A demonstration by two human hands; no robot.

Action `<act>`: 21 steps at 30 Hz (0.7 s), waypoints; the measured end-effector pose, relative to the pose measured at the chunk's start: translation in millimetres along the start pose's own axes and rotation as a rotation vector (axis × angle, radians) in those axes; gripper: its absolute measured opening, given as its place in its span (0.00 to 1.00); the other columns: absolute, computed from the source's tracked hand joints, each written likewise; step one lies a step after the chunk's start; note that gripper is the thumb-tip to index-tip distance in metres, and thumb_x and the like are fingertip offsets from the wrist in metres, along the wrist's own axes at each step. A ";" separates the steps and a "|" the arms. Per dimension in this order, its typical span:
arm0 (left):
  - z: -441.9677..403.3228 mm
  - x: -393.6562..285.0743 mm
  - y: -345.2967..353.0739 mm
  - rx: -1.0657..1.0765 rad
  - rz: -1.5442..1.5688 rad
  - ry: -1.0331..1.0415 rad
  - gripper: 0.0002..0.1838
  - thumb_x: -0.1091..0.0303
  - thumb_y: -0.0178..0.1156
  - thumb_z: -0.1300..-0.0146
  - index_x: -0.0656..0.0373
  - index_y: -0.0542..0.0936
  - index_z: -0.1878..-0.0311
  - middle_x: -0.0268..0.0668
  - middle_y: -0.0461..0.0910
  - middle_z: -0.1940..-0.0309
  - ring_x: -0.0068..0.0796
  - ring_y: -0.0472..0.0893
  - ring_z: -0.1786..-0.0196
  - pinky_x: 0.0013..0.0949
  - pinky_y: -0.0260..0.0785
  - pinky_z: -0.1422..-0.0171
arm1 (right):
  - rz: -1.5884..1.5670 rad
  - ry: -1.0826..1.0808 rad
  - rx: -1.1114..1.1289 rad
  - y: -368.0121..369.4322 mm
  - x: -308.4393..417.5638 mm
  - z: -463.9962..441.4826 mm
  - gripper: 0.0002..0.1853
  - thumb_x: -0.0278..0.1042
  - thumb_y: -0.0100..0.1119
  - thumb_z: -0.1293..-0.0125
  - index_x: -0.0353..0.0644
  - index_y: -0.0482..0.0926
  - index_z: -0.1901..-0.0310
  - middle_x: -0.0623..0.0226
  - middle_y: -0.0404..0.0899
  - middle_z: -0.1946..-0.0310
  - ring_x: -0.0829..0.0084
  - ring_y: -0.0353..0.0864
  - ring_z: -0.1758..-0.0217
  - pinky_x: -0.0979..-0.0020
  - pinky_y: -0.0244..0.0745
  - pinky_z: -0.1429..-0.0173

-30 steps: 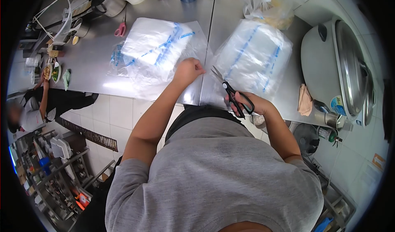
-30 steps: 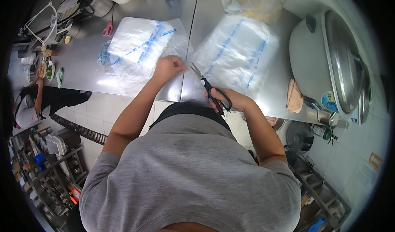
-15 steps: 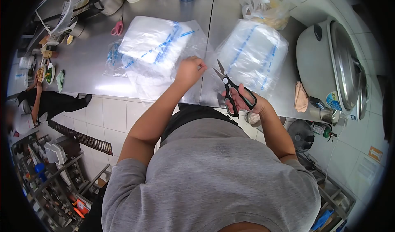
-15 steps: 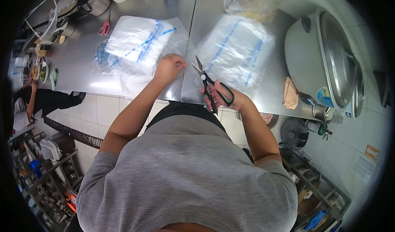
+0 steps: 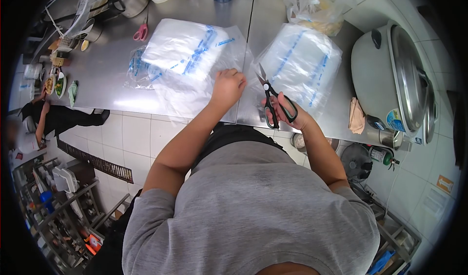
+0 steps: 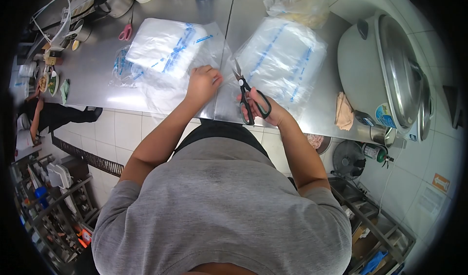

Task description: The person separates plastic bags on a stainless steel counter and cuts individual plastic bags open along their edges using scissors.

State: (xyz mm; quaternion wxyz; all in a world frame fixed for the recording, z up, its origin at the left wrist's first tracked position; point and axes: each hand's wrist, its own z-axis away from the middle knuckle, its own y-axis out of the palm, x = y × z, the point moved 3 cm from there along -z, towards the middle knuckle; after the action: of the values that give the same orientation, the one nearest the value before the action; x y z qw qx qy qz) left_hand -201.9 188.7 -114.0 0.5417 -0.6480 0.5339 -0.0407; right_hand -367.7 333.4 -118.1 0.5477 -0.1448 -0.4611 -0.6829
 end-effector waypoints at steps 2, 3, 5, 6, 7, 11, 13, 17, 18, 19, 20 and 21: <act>4.5 -8.7 -2.4 -0.012 0.058 -0.072 0.07 0.68 0.67 0.48 0.55 0.80 0.67 0.37 0.77 0.70 0.37 0.77 0.64 0.37 0.66 0.60 | 0.070 0.000 -0.036 -0.5 -0.5 1.3 0.42 0.77 0.39 0.38 0.40 0.69 0.44 0.69 0.75 0.71 0.74 0.77 0.72 0.75 0.68 0.67; 9.9 -15.1 -1.8 0.015 0.141 -0.163 0.07 0.67 0.67 0.47 0.56 0.80 0.66 0.36 0.77 0.69 0.35 0.77 0.65 0.36 0.66 0.61 | 0.089 -0.018 -0.045 2.4 2.4 3.5 0.40 0.74 0.41 0.36 0.39 0.70 0.45 0.70 0.75 0.71 0.75 0.76 0.73 0.76 0.67 0.68; 20.7 -20.5 9.3 0.167 0.464 -0.465 0.09 0.63 0.66 0.43 0.56 0.80 0.64 0.35 0.77 0.69 0.31 0.76 0.67 0.33 0.66 0.64 | 0.141 -0.042 -0.070 1.2 0.9 3.9 0.39 0.73 0.41 0.35 0.39 0.70 0.45 0.71 0.75 0.72 0.76 0.76 0.73 0.77 0.67 0.69; 27.5 -22.9 19.3 0.291 0.704 -0.674 0.11 0.60 0.65 0.41 0.57 0.80 0.63 0.33 0.77 0.68 0.28 0.76 0.67 0.31 0.66 0.65 | 0.167 -0.053 -0.081 0.0 1.0 3.7 0.38 0.72 0.41 0.34 0.39 0.70 0.45 0.71 0.75 0.72 0.76 0.76 0.73 0.77 0.67 0.69; 34.6 -26.2 28.5 0.414 0.946 -0.882 0.13 0.57 0.64 0.38 0.57 0.80 0.62 0.32 0.77 0.68 0.25 0.75 0.68 0.30 0.66 0.66 | 0.192 -0.074 -0.099 -1.4 2.2 3.7 0.35 0.68 0.44 0.33 0.39 0.71 0.46 0.72 0.75 0.73 0.77 0.76 0.74 0.76 0.67 0.69; 43.6 -36.2 42.1 0.366 1.449 -1.310 0.21 0.48 0.60 0.35 0.57 0.77 0.53 0.29 0.77 0.67 0.21 0.74 0.68 0.26 0.65 0.65 | 0.229 -0.093 -0.208 -6.8 11.0 3.1 0.29 0.62 0.52 0.33 0.39 0.73 0.51 0.72 0.74 0.76 0.79 0.74 0.76 0.76 0.67 0.73; 45.3 -36.5 51.8 0.366 1.639 -1.393 0.24 0.45 0.59 0.36 0.56 0.75 0.49 0.29 0.77 0.66 0.22 0.74 0.68 0.26 0.65 0.64 | 0.199 -0.088 -0.268 -14.2 8.8 -2.7 0.26 0.59 0.56 0.33 0.39 0.74 0.55 0.72 0.74 0.78 0.80 0.73 0.78 0.76 0.67 0.75; 44.3 -43.9 60.3 0.207 1.684 -1.350 0.27 0.43 0.59 0.37 0.56 0.74 0.45 0.33 0.77 0.57 0.26 0.75 0.56 0.28 0.66 0.52 | 0.229 -0.107 -0.290 -20.0 14.1 -2.2 0.22 0.54 0.59 0.33 0.39 0.75 0.60 0.72 0.73 0.79 0.81 0.71 0.81 0.78 0.65 0.77; 40.6 -47.8 60.2 0.153 1.675 -1.354 0.30 0.42 0.59 0.37 0.57 0.72 0.43 0.35 0.76 0.54 0.28 0.75 0.52 0.29 0.66 0.49 | 0.232 -0.114 -0.287 -20.3 16.0 -0.9 0.21 0.53 0.59 0.34 0.39 0.75 0.61 0.72 0.73 0.80 0.81 0.71 0.82 0.78 0.65 0.77; 36.0 -51.5 59.9 0.099 1.667 -1.356 0.32 0.42 0.60 0.37 0.58 0.71 0.41 0.37 0.76 0.51 0.30 0.75 0.48 0.30 0.66 0.45 | 0.236 -0.121 -0.284 -21.1 18.4 0.6 0.20 0.52 0.60 0.34 0.39 0.75 0.61 0.72 0.73 0.80 0.81 0.71 0.82 0.78 0.65 0.77; 31.0 -55.0 60.5 0.074 1.688 -1.352 0.34 0.41 0.60 0.38 0.59 0.69 0.39 0.38 0.75 0.49 0.32 0.73 0.45 0.32 0.65 0.42 | 0.244 -0.122 -0.272 -21.7 20.3 2.1 0.20 0.51 0.60 0.34 0.39 0.75 0.61 0.72 0.73 0.80 0.81 0.71 0.82 0.78 0.65 0.78; 26.5 -57.5 61.7 0.048 1.709 -1.348 0.37 0.41 0.60 0.38 0.60 0.67 0.37 0.40 0.73 0.46 0.33 0.71 0.42 0.34 0.65 0.40 | 0.251 -0.121 -0.260 -22.0 21.3 4.2 0.19 0.50 0.60 0.34 0.39 0.75 0.61 0.72 0.73 0.80 0.81 0.70 0.82 0.78 0.65 0.78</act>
State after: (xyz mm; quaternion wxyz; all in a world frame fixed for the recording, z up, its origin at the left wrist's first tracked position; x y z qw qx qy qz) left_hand -249.7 258.1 -140.6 0.5851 0.0592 0.4002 0.7028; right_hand -396.0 323.0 -111.3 0.5763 -0.3115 -0.3795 -0.6533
